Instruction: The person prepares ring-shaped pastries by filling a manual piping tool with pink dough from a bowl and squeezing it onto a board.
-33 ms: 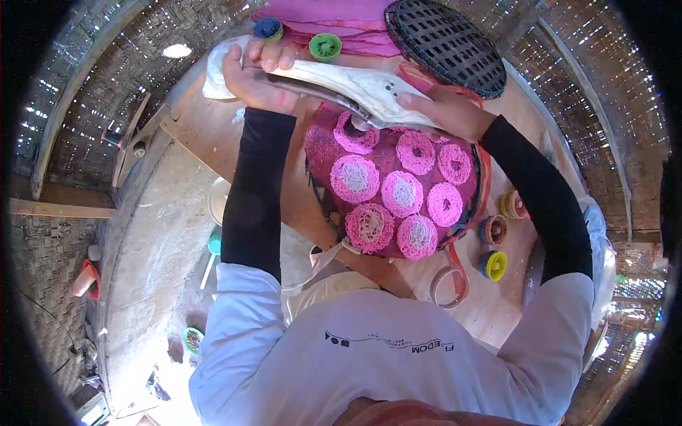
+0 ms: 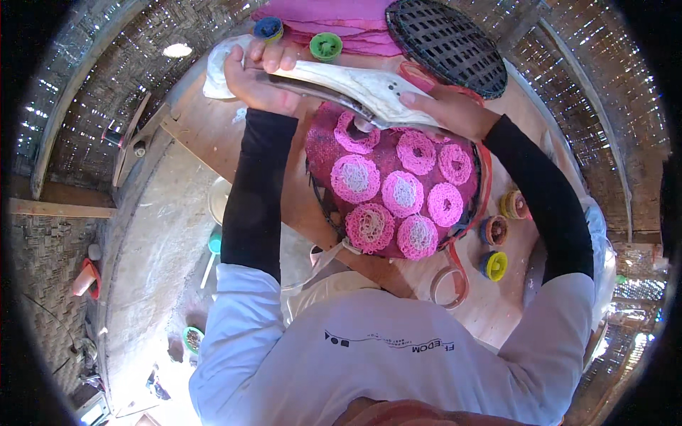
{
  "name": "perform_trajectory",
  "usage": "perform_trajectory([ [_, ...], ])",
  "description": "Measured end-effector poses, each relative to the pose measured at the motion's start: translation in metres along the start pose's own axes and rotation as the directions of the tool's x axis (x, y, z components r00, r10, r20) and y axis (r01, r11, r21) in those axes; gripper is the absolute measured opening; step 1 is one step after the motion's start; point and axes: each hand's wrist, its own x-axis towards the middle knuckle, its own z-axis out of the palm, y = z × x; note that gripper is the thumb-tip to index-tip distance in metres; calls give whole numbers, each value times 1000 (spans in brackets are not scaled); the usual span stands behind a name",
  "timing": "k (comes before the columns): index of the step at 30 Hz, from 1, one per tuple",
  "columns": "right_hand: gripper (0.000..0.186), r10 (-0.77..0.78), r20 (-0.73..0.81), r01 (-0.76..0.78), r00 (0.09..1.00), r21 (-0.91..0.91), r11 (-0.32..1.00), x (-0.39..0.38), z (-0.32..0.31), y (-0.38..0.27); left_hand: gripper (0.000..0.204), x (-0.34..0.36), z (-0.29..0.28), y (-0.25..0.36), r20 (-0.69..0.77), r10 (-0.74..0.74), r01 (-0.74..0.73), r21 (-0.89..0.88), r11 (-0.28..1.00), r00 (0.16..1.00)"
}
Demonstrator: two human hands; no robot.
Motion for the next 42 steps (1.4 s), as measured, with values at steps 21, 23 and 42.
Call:
perform_trajectory([
  [21, 76, -23, -204, 64, 979, 198, 978, 0, -37, 89, 27, 56, 10, -73, 5, 68, -68, 194, 979, 998],
  [23, 75, -24, -239, 61, 971, 150, 987, 6, -33, 93, 26, 58, 0, -81, -37, 18, -14, 115, 993, 999],
  [42, 82, -120, -446, 125, 887, -20, 992, -13, -31, 68, 25, 67, 38, -71, 136, -3, -17, 145, 989, 991],
])
